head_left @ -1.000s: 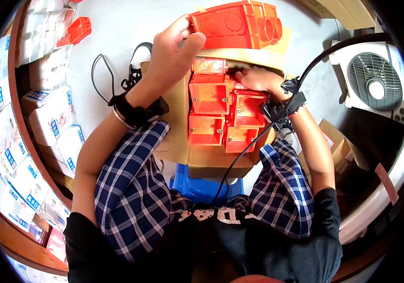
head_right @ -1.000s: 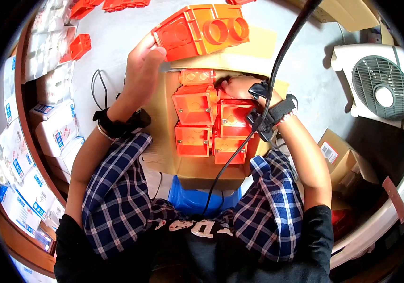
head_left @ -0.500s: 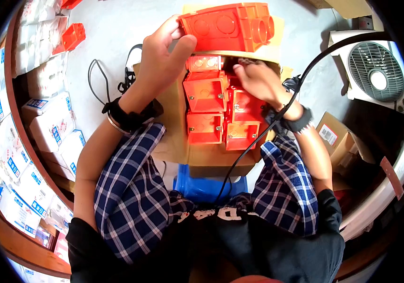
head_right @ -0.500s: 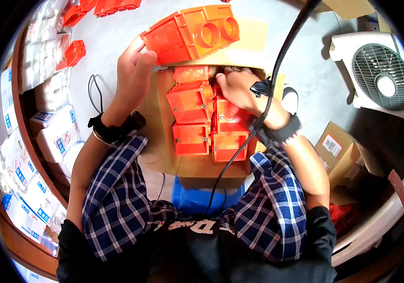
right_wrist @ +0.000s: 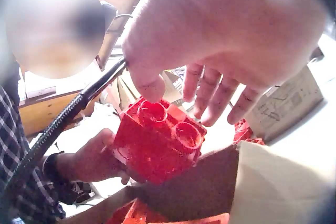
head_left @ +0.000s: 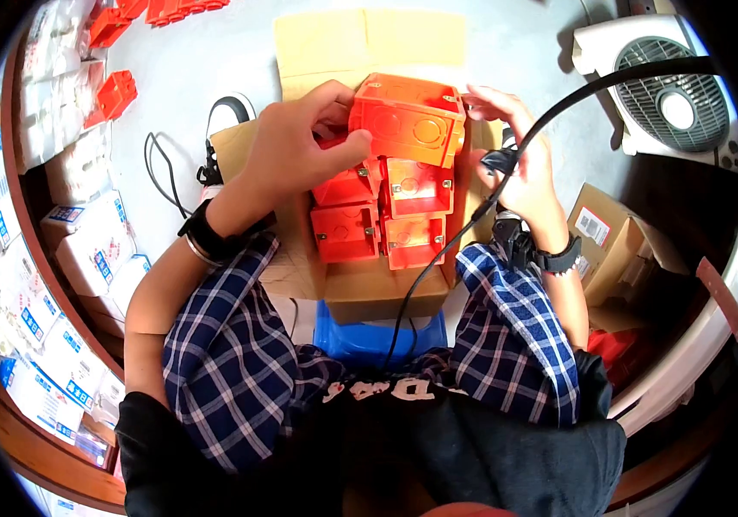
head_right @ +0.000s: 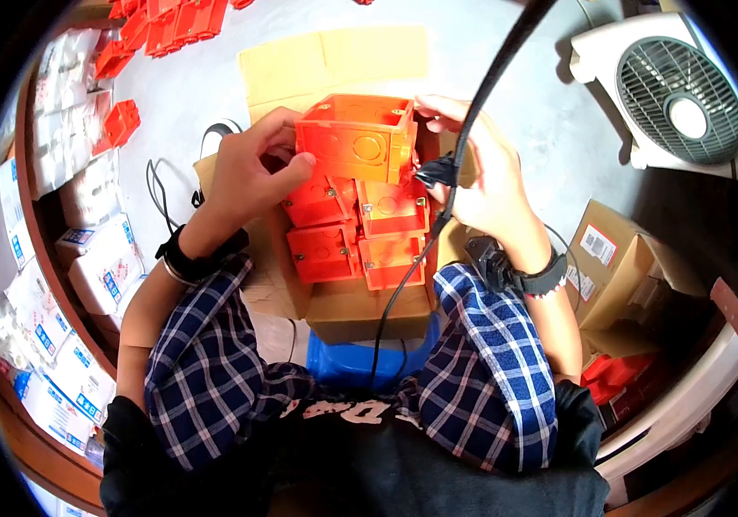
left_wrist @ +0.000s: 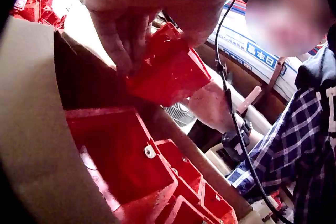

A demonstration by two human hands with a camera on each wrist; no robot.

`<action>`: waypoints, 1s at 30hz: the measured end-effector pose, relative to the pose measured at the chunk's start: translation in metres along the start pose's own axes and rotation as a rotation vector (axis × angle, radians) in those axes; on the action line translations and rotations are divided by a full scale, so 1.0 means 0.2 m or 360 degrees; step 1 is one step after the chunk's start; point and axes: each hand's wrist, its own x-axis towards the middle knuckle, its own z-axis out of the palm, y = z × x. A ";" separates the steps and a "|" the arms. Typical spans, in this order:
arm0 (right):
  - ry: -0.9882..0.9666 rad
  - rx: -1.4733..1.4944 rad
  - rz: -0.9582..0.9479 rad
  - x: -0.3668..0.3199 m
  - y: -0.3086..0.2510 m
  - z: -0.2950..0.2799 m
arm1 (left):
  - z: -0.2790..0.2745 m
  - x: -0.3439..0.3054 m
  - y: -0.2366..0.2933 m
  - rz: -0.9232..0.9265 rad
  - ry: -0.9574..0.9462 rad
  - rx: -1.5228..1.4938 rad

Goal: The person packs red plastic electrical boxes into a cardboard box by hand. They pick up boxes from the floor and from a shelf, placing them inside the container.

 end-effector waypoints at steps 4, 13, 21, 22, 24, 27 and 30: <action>-0.0163 -0.0286 -0.0094 0.01 -0.01 -0.01 | 0.03 -0.02 0.03 -0.0103 -0.0064 0.0043; -0.0209 -0.0378 -0.0125 0.00 -0.01 -0.03 | 0.10 -0.05 0.07 -0.0094 -0.0130 0.0342; -0.0311 -0.0524 -0.0154 0.03 -0.05 -0.08 | 0.10 -0.04 0.09 -0.0140 -0.0190 0.0474; -0.0381 -0.0518 -0.0077 0.02 -0.05 -0.07 | 0.11 -0.05 0.09 -0.0219 -0.0215 0.0481; -0.0249 -0.0544 -0.0211 0.02 -0.04 -0.04 | 0.12 -0.07 0.06 -0.0313 -0.0247 0.0481; -0.0211 -0.0547 -0.0208 0.02 -0.01 -0.02 | 0.14 -0.04 0.00 -0.0193 -0.0075 0.0356; -0.0241 -0.0635 -0.0119 0.03 -0.01 -0.02 | 0.13 -0.02 0.01 -0.0346 -0.0132 0.0291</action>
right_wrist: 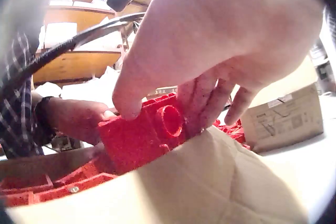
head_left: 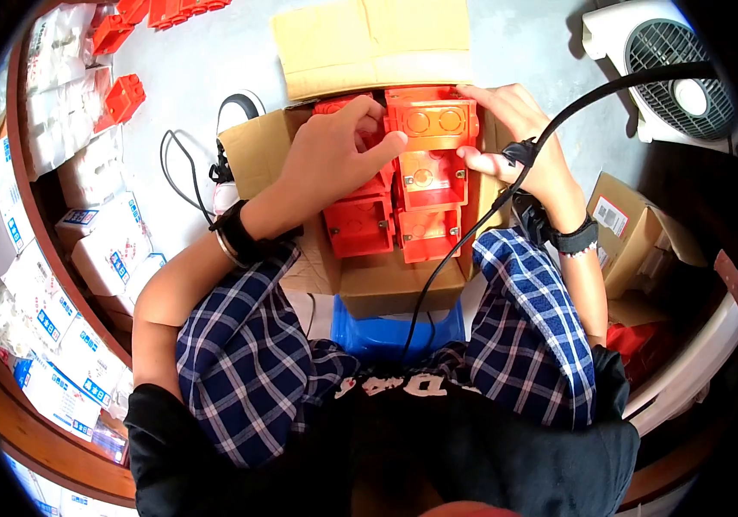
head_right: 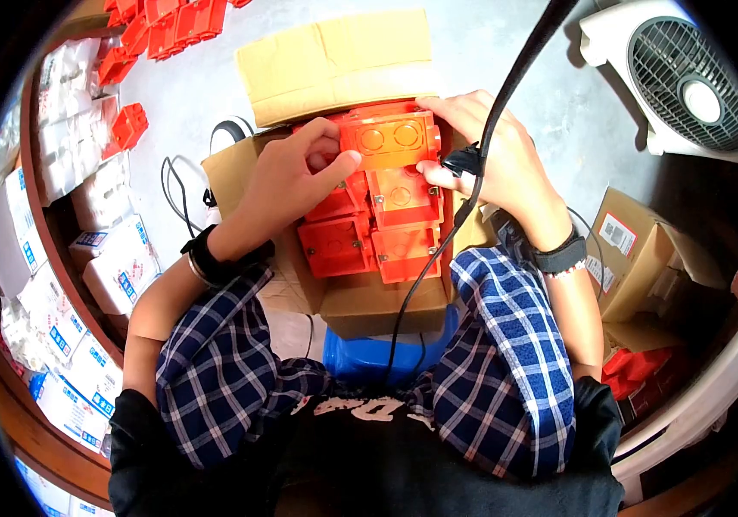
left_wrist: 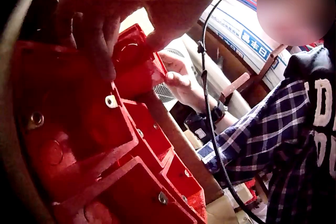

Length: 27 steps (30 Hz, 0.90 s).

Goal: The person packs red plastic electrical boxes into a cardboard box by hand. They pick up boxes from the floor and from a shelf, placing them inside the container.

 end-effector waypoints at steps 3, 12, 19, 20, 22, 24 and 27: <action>-0.0067 -0.0133 -0.0036 0.00 0.04 0.01 | 0.02 0.03 -0.06 0.0060 0.0025 0.0171; 0.0086 -0.0432 -0.0201 -0.01 0.03 0.04 | 0.01 0.04 -0.09 0.0273 0.0158 0.0421; 0.0073 -0.0461 -0.0237 -0.01 0.05 0.05 | -0.06 0.06 -0.13 0.0347 -0.0172 0.0785; 0.0080 -0.0455 -0.0281 -0.01 0.05 0.06 | -0.07 0.07 -0.13 0.0455 -0.0267 0.0845; 0.0081 -0.0450 -0.0328 0.00 0.05 0.06 | -0.10 0.09 -0.11 0.0557 -0.0328 0.0858; 0.0086 -0.0416 -0.0360 0.01 0.06 0.08 | -0.11 0.10 -0.13 0.0658 -0.0387 0.0873; 0.0067 -0.0391 -0.0219 0.03 0.09 0.08 | -0.11 0.09 -0.18 0.0714 -0.0315 0.0810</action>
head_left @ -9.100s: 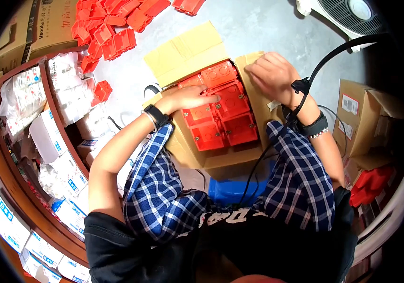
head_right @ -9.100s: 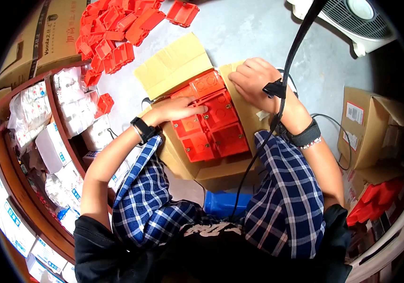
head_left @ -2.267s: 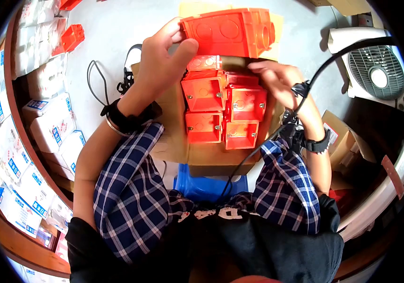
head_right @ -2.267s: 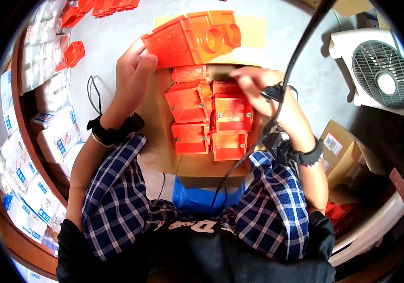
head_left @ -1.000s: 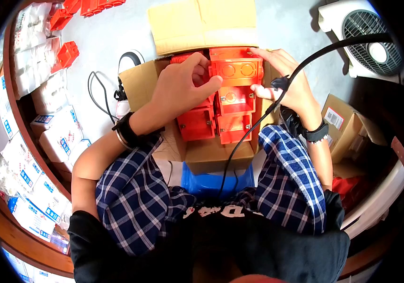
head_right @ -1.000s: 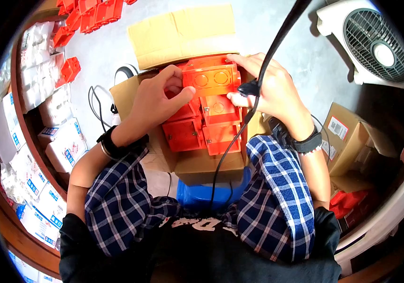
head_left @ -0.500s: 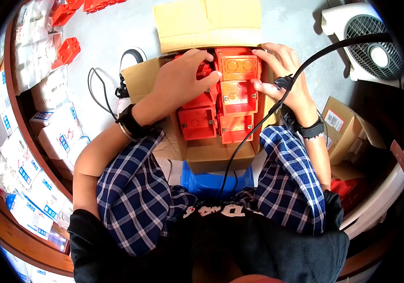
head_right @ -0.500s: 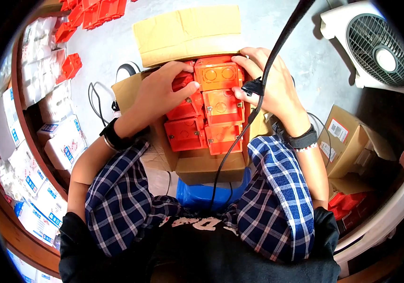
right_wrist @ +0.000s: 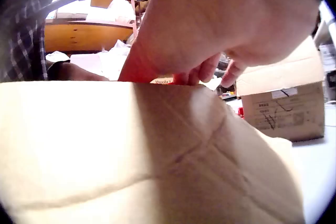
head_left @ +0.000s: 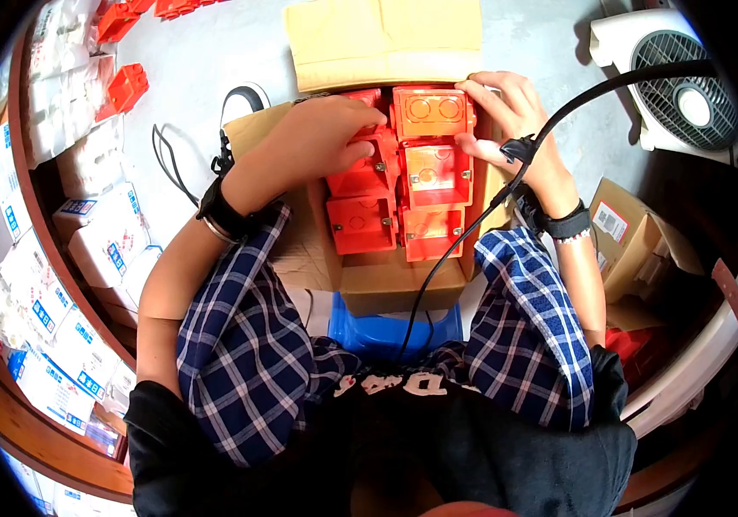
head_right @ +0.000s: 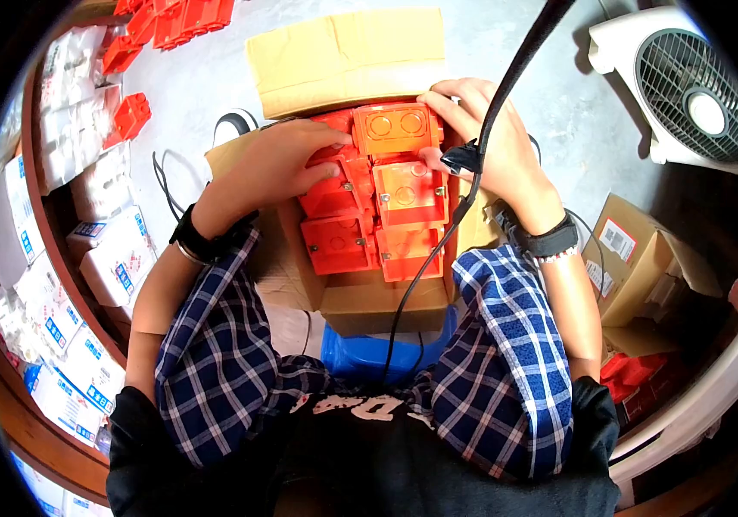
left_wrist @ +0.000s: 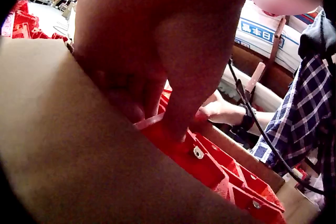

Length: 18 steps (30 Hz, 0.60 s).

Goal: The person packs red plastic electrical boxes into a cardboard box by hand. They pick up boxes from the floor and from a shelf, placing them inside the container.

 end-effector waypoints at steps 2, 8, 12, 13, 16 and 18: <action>0.0008 -0.0009 0.0004 0.00 0.00 -0.01 | 0.00 -0.01 0.00 -0.0068 0.0119 -0.0106; 0.0138 0.0066 0.0115 -0.05 -0.01 0.03 | -0.02 -0.02 0.01 -0.0130 -0.0031 0.0074; 0.0114 0.0079 0.0131 -0.08 0.03 0.01 | -0.04 -0.02 0.02 -0.0039 -0.0016 0.0048; 0.0033 0.0058 0.0066 -0.07 0.04 0.00 | -0.05 -0.02 0.02 -0.0099 0.0003 -0.0098; 0.0051 0.0029 0.0019 -0.03 -0.01 -0.02 | -0.03 0.01 0.03 -0.0168 0.0126 -0.0235; 0.0020 0.0007 0.0009 -0.03 -0.02 -0.01 | -0.01 0.04 0.04 -0.0172 0.0220 -0.0226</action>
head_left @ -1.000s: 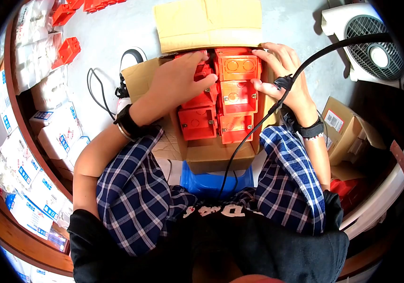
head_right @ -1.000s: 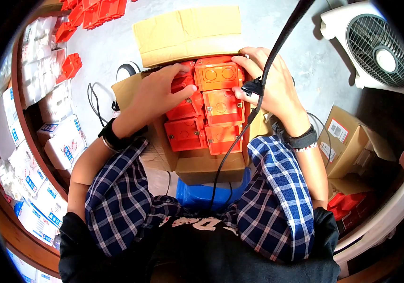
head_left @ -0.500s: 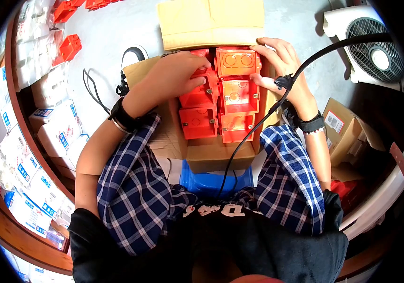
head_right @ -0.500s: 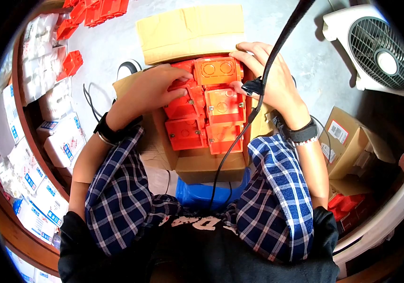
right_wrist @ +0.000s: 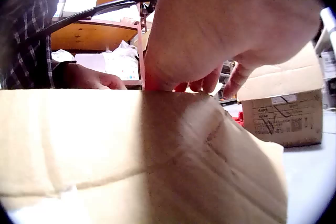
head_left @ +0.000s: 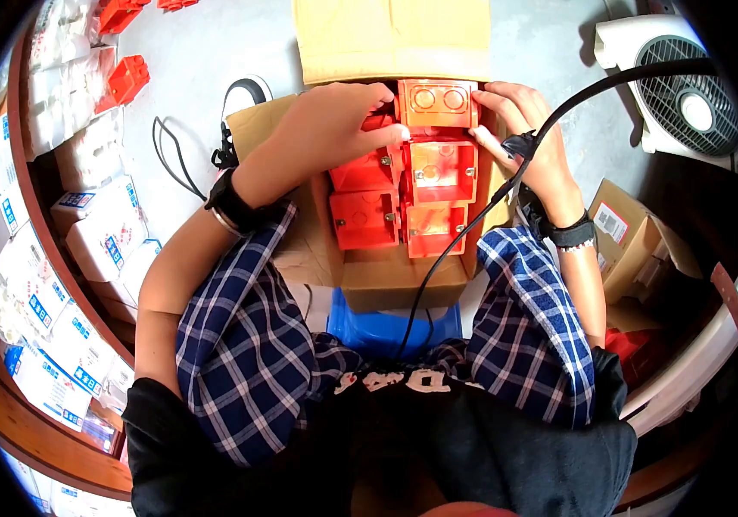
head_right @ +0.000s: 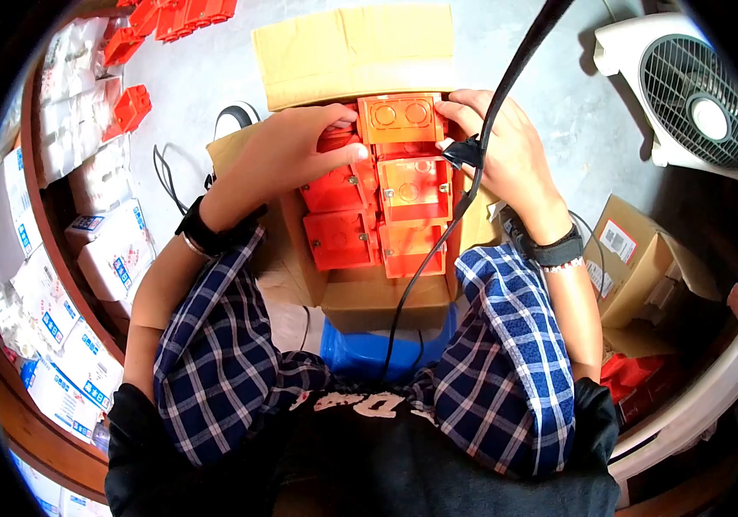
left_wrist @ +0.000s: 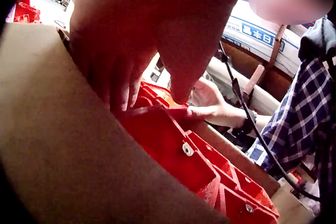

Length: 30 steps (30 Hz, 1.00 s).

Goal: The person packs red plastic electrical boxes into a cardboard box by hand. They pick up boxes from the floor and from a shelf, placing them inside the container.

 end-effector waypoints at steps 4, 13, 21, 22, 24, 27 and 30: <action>-0.0019 -0.0054 0.0003 0.00 -0.01 0.01 | 0.02 0.03 0.00 -0.0116 0.0032 -0.0012; 0.0120 -0.0157 -0.0090 0.00 0.04 0.07 | 0.07 0.07 -0.05 -0.0073 0.0236 -0.0148; 0.0179 0.0104 0.0013 -0.03 0.08 0.08 | 0.05 0.10 -0.06 -0.0500 -0.0174 -0.0322; 0.0249 -0.0040 0.0034 -0.04 0.08 0.07 | 0.06 0.10 -0.07 -0.0579 -0.0142 -0.0476; 0.0315 -0.0080 0.0141 -0.05 0.06 0.06 | 0.09 0.10 -0.08 -0.0569 -0.0117 -0.0441; 0.0201 -0.0065 0.0125 -0.04 0.08 0.07 | 0.14 0.10 -0.09 -0.0521 -0.0056 -0.0447; 0.0164 -0.0164 0.0148 -0.03 0.04 0.05 | 0.15 0.11 -0.10 -0.0523 -0.0055 -0.0452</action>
